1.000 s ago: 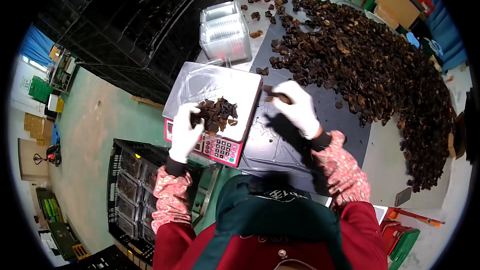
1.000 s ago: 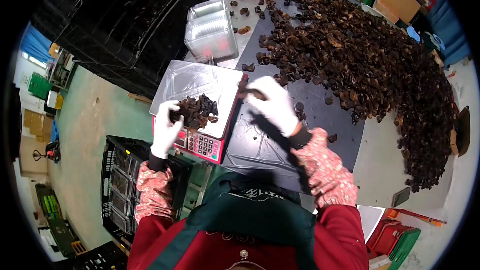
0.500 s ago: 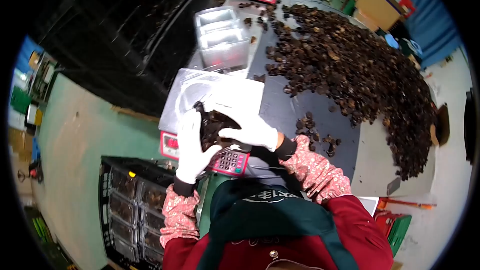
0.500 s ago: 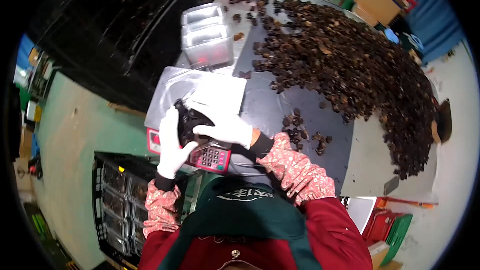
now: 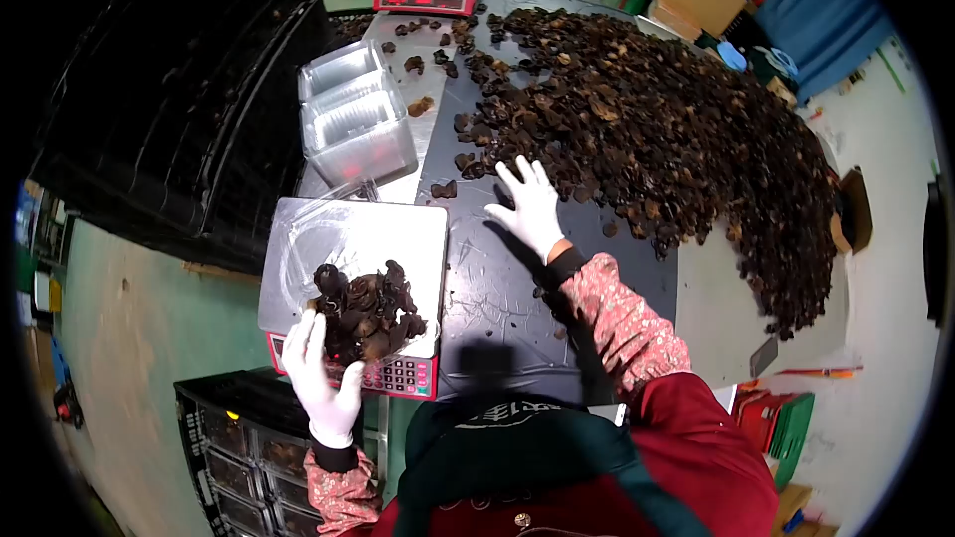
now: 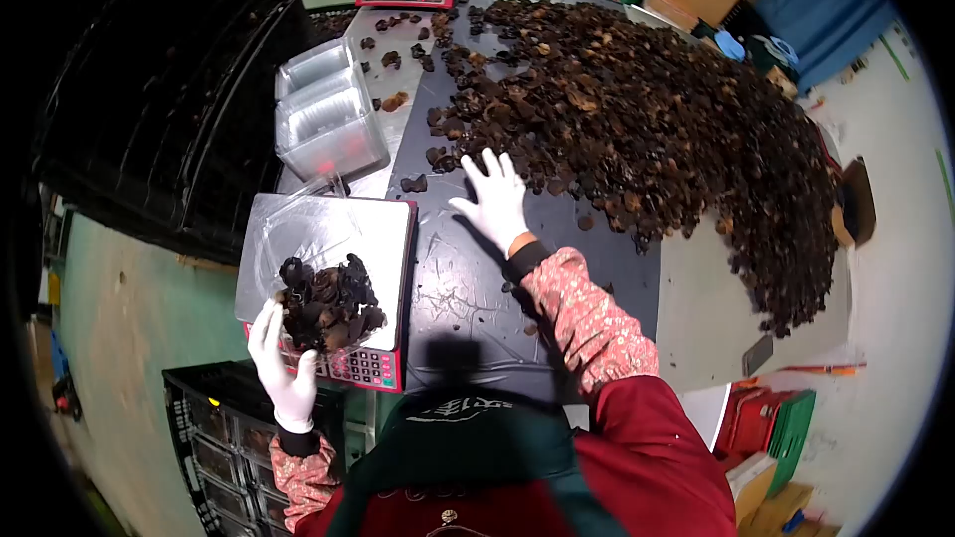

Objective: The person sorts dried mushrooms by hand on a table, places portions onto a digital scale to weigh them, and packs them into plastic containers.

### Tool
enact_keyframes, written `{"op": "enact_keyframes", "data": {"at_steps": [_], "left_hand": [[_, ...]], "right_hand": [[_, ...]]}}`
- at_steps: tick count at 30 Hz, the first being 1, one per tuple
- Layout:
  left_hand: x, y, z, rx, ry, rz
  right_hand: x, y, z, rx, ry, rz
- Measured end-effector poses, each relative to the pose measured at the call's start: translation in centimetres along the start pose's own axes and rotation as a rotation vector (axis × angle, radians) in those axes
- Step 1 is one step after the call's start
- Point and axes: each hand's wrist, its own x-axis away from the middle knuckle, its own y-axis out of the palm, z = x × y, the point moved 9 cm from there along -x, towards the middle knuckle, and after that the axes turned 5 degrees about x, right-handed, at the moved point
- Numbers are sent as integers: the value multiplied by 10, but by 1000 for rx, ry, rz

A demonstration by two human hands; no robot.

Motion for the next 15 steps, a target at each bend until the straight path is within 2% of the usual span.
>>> {"op": "enact_keyframes", "data": {"at_steps": [2,5,8,9,10,11,15], "left_hand": [[13,-13,7,39,-22,186],[30,-43,20,-138,-130,452],[69,-84,-1,51,-508,845],[85,-94,-12,127,-599,966],[97,-99,-25,136,-663,983],[103,-105,-27,205,-654,1024],[116,-113,-43,295,-612,1009]], "right_hand": [[-27,12,13,128,-30,-18],[-69,37,5,250,-139,-118],[-78,55,-5,316,-250,-148],[-76,57,-5,251,-327,-79],[-71,65,-1,123,-396,-65],[-59,56,-3,130,-457,-95],[-24,10,17,-12,-356,5]]}}
